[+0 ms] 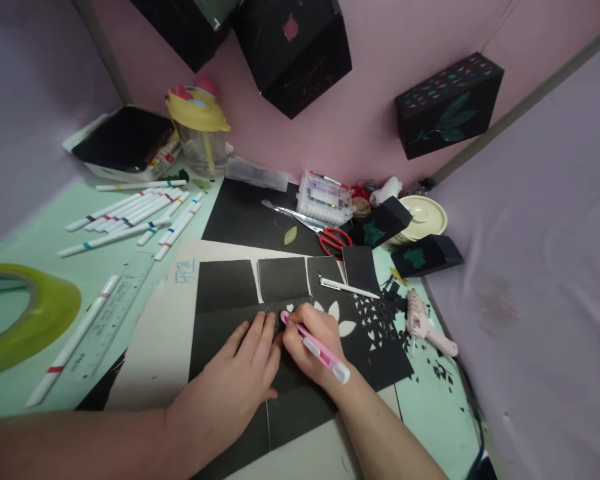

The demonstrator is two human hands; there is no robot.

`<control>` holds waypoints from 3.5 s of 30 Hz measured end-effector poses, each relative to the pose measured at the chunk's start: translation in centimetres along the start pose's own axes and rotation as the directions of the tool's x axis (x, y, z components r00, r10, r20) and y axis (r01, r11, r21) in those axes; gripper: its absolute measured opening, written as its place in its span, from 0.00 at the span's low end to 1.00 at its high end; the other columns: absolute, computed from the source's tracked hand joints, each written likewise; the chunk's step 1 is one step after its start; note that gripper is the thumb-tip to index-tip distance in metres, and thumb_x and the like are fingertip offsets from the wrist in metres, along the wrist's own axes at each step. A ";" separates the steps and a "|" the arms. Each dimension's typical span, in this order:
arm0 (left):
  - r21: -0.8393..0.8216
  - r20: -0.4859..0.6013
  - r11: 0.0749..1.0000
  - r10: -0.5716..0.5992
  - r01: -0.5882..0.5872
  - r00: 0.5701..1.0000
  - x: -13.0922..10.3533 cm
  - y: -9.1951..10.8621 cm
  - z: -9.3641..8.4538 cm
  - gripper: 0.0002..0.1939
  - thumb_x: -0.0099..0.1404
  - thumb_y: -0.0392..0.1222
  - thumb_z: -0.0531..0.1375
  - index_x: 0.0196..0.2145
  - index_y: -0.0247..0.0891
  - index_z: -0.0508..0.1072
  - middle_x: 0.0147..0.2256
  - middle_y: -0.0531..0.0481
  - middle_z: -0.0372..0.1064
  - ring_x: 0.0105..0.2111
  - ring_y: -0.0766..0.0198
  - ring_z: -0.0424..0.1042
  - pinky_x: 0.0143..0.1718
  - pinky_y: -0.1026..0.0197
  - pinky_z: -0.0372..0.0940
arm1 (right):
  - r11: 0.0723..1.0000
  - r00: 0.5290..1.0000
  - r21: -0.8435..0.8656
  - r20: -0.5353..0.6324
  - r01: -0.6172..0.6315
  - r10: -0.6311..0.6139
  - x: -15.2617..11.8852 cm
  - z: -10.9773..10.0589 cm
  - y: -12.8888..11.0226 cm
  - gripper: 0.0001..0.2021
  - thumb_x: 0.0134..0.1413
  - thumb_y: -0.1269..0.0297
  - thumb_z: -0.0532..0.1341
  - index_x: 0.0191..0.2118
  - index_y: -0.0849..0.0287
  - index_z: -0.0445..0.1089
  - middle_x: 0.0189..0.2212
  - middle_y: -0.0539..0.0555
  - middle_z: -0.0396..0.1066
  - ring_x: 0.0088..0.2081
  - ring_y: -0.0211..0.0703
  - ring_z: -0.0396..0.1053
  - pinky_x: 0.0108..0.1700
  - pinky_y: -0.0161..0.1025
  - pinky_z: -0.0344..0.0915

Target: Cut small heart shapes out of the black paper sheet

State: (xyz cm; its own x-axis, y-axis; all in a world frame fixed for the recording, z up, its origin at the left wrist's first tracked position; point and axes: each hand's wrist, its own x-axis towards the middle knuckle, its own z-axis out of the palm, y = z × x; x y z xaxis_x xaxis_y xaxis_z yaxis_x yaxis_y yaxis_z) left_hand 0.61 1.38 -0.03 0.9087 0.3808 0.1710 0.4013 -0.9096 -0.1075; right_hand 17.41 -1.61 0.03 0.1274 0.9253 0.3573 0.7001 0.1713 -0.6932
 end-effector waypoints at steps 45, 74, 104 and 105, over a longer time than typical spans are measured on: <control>-0.002 -0.087 1.000 -0.017 0.017 0.996 0.0 0.2 0.6 0.36 0.57 0.62 0.64 0.52 0.31 0.73 0.56 0.30 0.65 0.56 0.40 0.63 0.53 0.45 0.60 | 0.982 0.984 -0.058 0.015 0.177 -0.177 0.1 0.5 0.4 0.08 0.57 0.78 0.58 0.35 0.56 0.63 0.26 0.50 0.65 0.26 0.36 0.64 0.29 0.33 0.62; 0.017 -0.079 1.000 -0.008 0.009 0.997 -0.2 0.2 0.6 0.35 0.59 0.61 0.63 0.53 0.30 0.73 0.56 0.30 0.65 0.56 0.41 0.63 0.52 0.46 0.59 | 0.957 0.969 -0.149 0.030 0.247 -0.245 0.0 0.5 0.1 0.09 0.58 0.78 0.56 0.33 0.55 0.61 0.24 0.48 0.63 0.23 0.36 0.61 0.27 0.33 0.61; 0.031 -0.001 1.000 0.006 -0.006 1.000 -0.1 0.1 0.4 0.34 0.63 0.61 0.59 0.57 0.31 0.69 0.57 0.29 0.63 0.58 0.41 0.62 0.53 0.45 0.61 | 0.987 0.992 0.115 0.067 -0.111 0.104 0.7 -1.8 1.7 0.03 0.57 0.66 0.61 0.33 0.58 0.70 0.27 0.51 0.73 0.28 0.39 0.70 0.30 0.35 0.67; 0.031 0.001 0.999 0.007 -0.007 1.000 -0.1 0.1 0.4 0.34 0.63 0.61 0.59 0.58 0.31 0.69 0.57 0.29 0.63 0.58 0.41 0.62 0.53 0.46 0.61 | 0.986 0.992 0.123 0.075 -0.110 0.101 0.7 -1.8 1.7 0.03 0.58 0.66 0.61 0.33 0.58 0.70 0.27 0.51 0.73 0.28 0.39 0.70 0.30 0.34 0.67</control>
State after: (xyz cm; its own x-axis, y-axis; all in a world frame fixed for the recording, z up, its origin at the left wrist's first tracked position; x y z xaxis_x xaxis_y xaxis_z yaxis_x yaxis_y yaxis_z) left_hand 0.59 1.35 -0.41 0.9115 0.3748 0.1695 0.3986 -0.9065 -0.1391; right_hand 19.96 -1.27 0.17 0.1446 0.9606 0.2375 0.5904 0.1088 -0.7997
